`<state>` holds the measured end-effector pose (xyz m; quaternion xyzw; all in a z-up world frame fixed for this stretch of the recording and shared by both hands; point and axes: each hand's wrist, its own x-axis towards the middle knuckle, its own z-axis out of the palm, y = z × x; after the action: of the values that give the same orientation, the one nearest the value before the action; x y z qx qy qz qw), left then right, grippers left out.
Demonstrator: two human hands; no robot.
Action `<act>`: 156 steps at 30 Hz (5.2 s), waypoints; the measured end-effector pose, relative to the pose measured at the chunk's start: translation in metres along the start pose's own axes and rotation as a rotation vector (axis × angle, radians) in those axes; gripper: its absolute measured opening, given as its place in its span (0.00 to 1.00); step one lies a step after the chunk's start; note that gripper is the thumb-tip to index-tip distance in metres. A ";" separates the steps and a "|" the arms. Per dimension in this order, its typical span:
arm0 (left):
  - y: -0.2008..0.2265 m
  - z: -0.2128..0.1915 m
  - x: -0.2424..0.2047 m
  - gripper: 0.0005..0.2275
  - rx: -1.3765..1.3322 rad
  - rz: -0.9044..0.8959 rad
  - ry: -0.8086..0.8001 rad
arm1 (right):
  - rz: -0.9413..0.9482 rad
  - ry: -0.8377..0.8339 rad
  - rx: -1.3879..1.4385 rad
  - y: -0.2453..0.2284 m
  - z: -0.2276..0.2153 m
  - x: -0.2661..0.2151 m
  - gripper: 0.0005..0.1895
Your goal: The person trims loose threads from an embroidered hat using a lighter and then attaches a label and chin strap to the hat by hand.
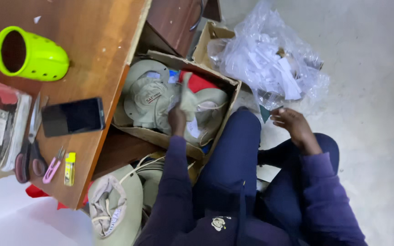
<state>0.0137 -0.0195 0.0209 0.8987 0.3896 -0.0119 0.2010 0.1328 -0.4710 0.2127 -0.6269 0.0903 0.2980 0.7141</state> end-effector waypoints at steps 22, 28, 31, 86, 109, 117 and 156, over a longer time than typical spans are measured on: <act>0.098 -0.125 -0.258 0.20 -1.419 -0.219 -0.732 | -0.032 -0.096 0.449 0.132 -0.020 -0.151 0.24; 0.097 -0.120 -0.232 0.21 -1.207 -0.005 -0.608 | -0.090 -0.240 0.501 0.123 0.001 -0.179 0.31; 0.166 -0.162 -0.257 0.22 -1.184 -0.060 -0.615 | -0.137 -0.315 0.514 0.106 0.007 -0.180 0.35; 0.157 -0.265 -0.309 0.33 -0.466 1.201 -0.119 | -0.246 0.030 -0.018 0.048 0.023 -0.270 0.25; -0.105 -0.443 -0.136 0.08 0.234 0.462 1.098 | -0.106 -0.040 0.174 0.044 0.031 -0.265 0.32; 0.075 -0.375 -0.278 0.13 -0.187 1.032 0.602 | -0.034 -0.075 0.372 0.106 0.028 -0.261 0.34; 0.161 -0.262 -0.332 0.07 -0.849 1.282 -0.200 | -0.058 0.000 0.535 0.169 0.014 -0.272 0.34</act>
<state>-0.1397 -0.2522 0.3775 0.7892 -0.2553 0.1759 0.5301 -0.1813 -0.5365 0.2101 -0.4182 0.1479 0.2431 0.8627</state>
